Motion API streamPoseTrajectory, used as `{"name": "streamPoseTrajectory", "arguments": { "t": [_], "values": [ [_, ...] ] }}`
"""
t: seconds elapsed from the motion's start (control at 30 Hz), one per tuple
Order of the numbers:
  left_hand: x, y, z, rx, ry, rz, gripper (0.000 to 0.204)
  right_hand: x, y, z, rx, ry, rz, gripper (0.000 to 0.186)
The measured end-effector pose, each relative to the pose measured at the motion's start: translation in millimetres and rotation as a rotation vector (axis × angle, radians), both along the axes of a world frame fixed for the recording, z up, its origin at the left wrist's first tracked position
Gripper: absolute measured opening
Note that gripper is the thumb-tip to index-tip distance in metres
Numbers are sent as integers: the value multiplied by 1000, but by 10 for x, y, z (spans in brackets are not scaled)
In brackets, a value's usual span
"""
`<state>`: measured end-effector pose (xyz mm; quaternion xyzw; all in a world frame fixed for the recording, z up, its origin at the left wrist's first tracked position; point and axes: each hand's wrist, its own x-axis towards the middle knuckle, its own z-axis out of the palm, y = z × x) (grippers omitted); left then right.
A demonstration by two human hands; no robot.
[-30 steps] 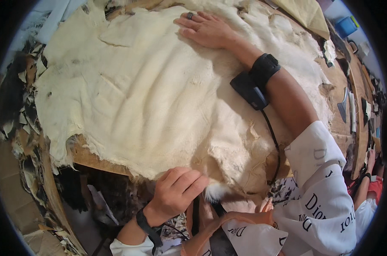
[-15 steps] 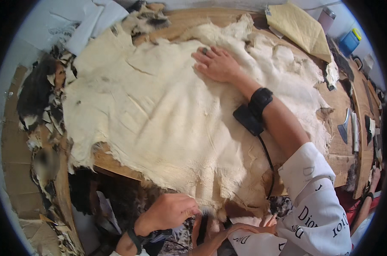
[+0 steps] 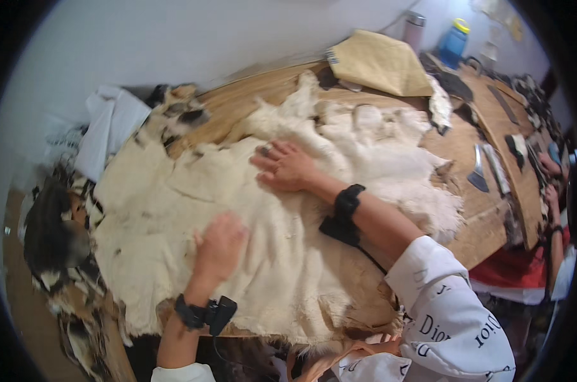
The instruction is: Cutting and assembling pieces of fur and leather using a template and handheld blade.
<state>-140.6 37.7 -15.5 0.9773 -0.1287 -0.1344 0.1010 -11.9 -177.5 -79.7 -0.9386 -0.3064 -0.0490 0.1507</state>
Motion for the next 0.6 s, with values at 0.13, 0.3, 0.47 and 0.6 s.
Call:
{"name": "streamPoseTrajectory", "arguments": {
  "t": [0.13, 0.3, 0.47, 0.6],
  "values": [
    [487, -180, 39, 138, -219, 225, 64, -1, 13, 96, 18, 5, -6, 51],
    [460, -202, -154, 213, -99, 259, 66, -23, -162, 14, 42, -20, 106, 53],
    [375, -164, -167, 204, -95, 255, 67, 523, -1456, 65, -165, 56, -238, 53],
    [461, -262, -218, 190, -61, 243, 67, 485, -1669, 69, -174, 9, -350, 55]
  ]
}}
